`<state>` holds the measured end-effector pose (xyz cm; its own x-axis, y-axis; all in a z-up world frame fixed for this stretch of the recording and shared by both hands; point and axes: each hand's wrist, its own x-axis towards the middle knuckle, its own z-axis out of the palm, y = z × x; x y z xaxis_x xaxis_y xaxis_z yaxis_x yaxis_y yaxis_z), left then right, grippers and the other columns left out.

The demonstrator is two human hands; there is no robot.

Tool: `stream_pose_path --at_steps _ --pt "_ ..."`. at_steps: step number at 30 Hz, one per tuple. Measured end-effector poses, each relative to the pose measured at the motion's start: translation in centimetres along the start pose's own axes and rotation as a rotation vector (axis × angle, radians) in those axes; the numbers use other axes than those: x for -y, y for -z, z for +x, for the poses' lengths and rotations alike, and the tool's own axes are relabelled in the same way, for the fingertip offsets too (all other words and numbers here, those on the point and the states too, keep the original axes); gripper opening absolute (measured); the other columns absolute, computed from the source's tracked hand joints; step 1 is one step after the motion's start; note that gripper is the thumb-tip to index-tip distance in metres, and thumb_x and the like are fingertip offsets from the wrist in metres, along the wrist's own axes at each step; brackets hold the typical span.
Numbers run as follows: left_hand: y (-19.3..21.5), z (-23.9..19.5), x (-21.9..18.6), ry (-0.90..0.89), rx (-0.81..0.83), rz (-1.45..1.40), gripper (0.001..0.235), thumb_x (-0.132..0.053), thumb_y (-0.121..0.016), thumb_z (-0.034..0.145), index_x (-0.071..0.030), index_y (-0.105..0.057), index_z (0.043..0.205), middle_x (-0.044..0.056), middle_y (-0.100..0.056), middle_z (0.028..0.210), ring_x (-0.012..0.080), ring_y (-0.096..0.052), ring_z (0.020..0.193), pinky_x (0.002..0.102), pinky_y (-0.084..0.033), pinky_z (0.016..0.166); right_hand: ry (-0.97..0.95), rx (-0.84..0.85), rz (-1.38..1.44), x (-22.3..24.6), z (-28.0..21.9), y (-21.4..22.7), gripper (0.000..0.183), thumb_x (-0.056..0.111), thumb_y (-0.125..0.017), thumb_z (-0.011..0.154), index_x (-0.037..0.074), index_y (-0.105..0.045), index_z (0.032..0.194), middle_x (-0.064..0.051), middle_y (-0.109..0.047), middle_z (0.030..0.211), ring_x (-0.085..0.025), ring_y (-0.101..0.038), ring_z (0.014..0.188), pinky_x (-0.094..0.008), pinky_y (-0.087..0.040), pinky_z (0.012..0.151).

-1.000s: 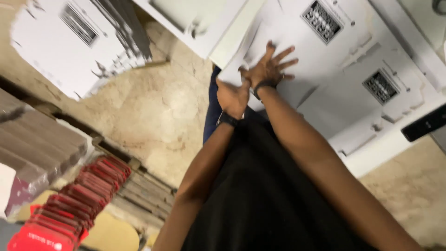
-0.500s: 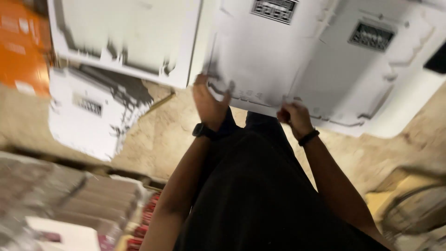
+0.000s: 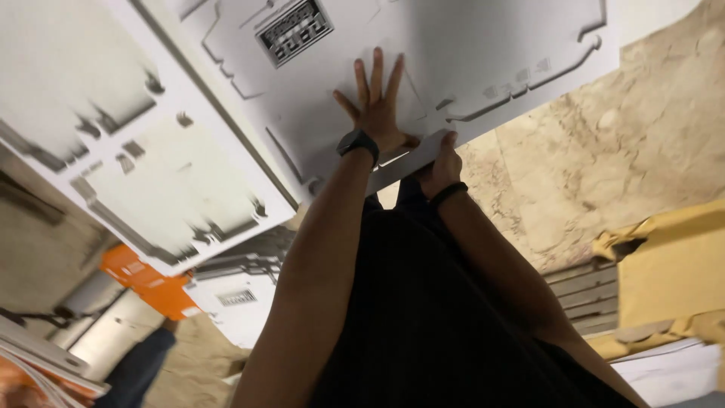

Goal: The person is removing pre-cut cardboard pieces from larger sheets and stacking them neatly on a table in a packaging factory.

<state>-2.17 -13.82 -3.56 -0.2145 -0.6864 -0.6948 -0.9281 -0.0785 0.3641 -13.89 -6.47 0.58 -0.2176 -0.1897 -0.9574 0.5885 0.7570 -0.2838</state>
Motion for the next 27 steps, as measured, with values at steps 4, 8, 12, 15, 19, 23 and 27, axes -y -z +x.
stream_pose_path --at_steps 4,8,12,15,19,23,27 --pt "0.8 0.2 -0.4 -0.005 0.068 0.018 0.16 -0.053 -0.107 0.071 -0.029 0.021 0.162 0.004 0.037 0.165 0.0396 0.034 0.152 0.084 0.014 0.109 -0.179 -0.024 0.5 -1.8 3.7 0.6 0.064 0.059 -0.045 0.096 0.011 -0.058 0.136 -0.016 -0.07 0.117 -0.033 -0.067 0.103 -0.05 -0.058 0.087" --pt "0.2 0.8 -0.6 0.06 0.132 0.086 0.158 -0.071 -0.099 0.072 -0.032 0.026 0.161 0.002 0.042 0.162 0.0386 0.038 0.149 0.087 0.013 0.106 -0.329 0.045 0.455 -3.0 4.2 1.1 0.057 0.063 -0.034 0.1 0.015 -0.065 0.105 -0.007 -0.065 0.086 -0.023 -0.063 0.083 -0.036 -0.051 0.074" --pt "0.5 1.1 -0.6 0.082 0.13 0.047 0.155 -0.063 -0.1 0.068 -0.032 0.02 0.162 0.004 0.035 0.166 0.0395 0.034 0.151 0.084 0.018 0.105 -0.425 0.164 0.679 -0.7 2.7 0.7 0.056 0.066 -0.039 0.097 0.017 -0.063 0.109 -0.002 -0.064 0.086 -0.017 -0.06 0.077 -0.032 -0.047 0.077" --pt "-0.5 2.0 -0.4 0.089 0.091 0.039 0.148 -0.078 -0.09 0.075 -0.032 0.018 0.163 0.0 0.036 0.165 0.0353 0.039 0.148 0.083 0.02 0.106 -0.32 0.058 0.742 -0.2 2.9 -0.8 0.041 0.056 -0.053 0.091 0.017 -0.067 0.093 -0.002 -0.064 0.078 -0.02 -0.06 0.074 -0.037 -0.052 0.075" --pt "0.3 1.6 -1.1 0.116 0.104 0.008 0.15 -0.07 -0.095 0.071 -0.033 0.018 0.162 0.001 0.033 0.167 0.0376 0.036 0.15 0.084 0.02 0.105 -0.258 0.007 0.66 -1.9 5.3 -0.5 0.056 0.064 -0.049 0.099 0.012 -0.069 0.108 -0.007 -0.067 0.083 -0.023 -0.063 0.073 -0.039 -0.054 0.068" --pt "1.7 0.4 -2.2 0.13 0.111 -0.025 0.145 -0.063 -0.094 0.072 -0.03 0.014 0.164 0.002 0.03 0.169 0.0365 0.034 0.151 0.078 0.023 0.108 -0.392 -0.212 0.483 1.2 2.6 -1.6 0.053 0.061 -0.051 0.101 0.01 -0.055 0.086 -0.004 -0.041 0.058 -0.017 -0.039 0.046 -0.034 -0.039 0.045" --pt "-0.6 1.7 -0.7 0.125 0.053 -0.006 0.146 -0.067 -0.095 0.071 -0.03 0.01 0.165 0.003 0.027 0.17 0.037 0.03 0.154 0.077 0.024 0.108 -0.446 -0.171 0.503 1.0 3.8 -0.9 0.049 0.058 -0.054 0.102 0.011 -0.058 0.087 -0.001 -0.037 0.054 -0.015 -0.036 0.044 -0.034 -0.037 0.048"
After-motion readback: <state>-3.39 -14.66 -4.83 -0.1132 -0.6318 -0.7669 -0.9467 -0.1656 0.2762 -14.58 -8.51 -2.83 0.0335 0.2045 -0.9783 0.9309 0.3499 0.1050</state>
